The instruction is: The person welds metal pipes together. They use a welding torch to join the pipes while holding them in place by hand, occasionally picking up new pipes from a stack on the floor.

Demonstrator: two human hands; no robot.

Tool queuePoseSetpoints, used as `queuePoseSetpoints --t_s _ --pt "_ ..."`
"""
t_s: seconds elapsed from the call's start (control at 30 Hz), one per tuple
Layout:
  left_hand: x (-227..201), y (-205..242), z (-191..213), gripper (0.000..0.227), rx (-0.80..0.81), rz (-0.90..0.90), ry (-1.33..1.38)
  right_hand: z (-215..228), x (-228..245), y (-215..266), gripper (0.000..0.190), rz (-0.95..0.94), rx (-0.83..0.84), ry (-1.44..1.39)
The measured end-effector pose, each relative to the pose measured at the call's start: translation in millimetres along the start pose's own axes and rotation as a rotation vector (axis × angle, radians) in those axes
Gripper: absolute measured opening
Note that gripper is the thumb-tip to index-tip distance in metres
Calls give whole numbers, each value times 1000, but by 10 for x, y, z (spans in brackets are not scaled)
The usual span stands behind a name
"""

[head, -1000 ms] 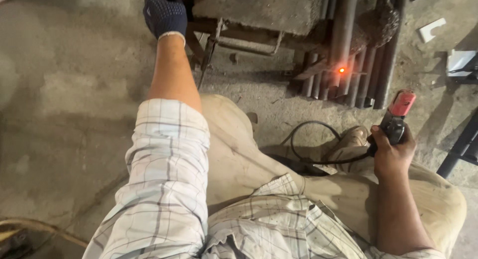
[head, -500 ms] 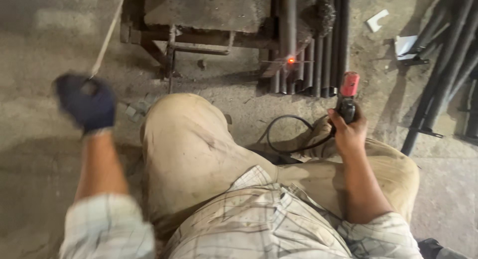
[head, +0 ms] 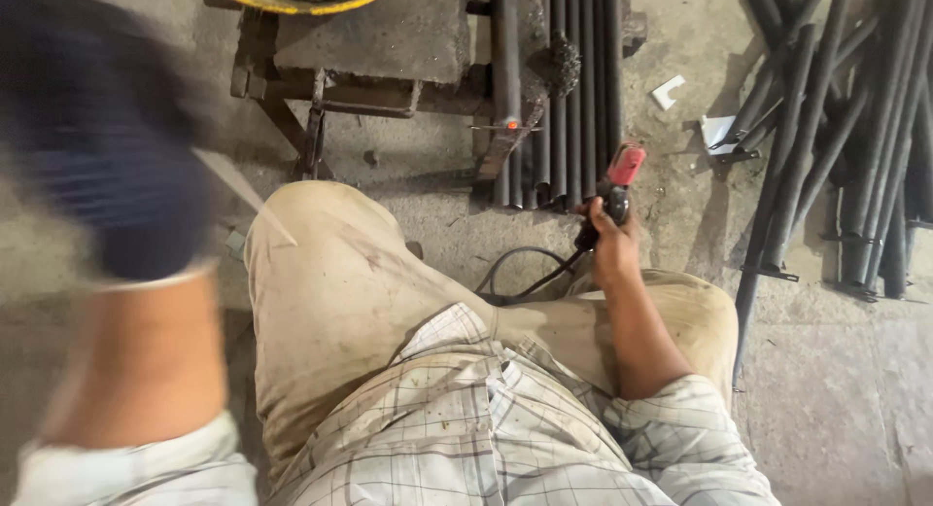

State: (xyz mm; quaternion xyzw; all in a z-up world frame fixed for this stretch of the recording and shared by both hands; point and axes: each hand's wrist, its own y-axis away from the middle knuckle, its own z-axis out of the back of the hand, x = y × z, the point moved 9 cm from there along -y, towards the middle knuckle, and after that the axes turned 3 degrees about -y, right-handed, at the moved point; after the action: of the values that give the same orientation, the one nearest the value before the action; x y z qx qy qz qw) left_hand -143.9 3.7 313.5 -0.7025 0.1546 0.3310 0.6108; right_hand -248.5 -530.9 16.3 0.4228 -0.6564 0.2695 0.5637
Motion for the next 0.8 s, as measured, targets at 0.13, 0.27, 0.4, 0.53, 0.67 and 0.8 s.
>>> queuePoseSetpoints --t_s 0.13,0.27,0.4,0.53,0.67,0.8 --pt "-25 721 -1513 5 460 2 83 -187 303 195 30 115 -12 276" --pt "-284 1328 -1993 9 734 -57 -231 -360 741 521 40 477 -8 592" --pt "-646 1443 -2172 14 734 -286 -212 -432 923 702 40 597 43 533" --pt "-757 1444 -2252 18 750 -328 -200 -442 1060 758 40 652 43 497" --pt "-777 1468 -2293 17 766 -324 -184 -396 1009 692 40 569 28 412" --pt "-802 1507 -2311 11 788 -343 -177 -414 1023 707 38 632 28 446"
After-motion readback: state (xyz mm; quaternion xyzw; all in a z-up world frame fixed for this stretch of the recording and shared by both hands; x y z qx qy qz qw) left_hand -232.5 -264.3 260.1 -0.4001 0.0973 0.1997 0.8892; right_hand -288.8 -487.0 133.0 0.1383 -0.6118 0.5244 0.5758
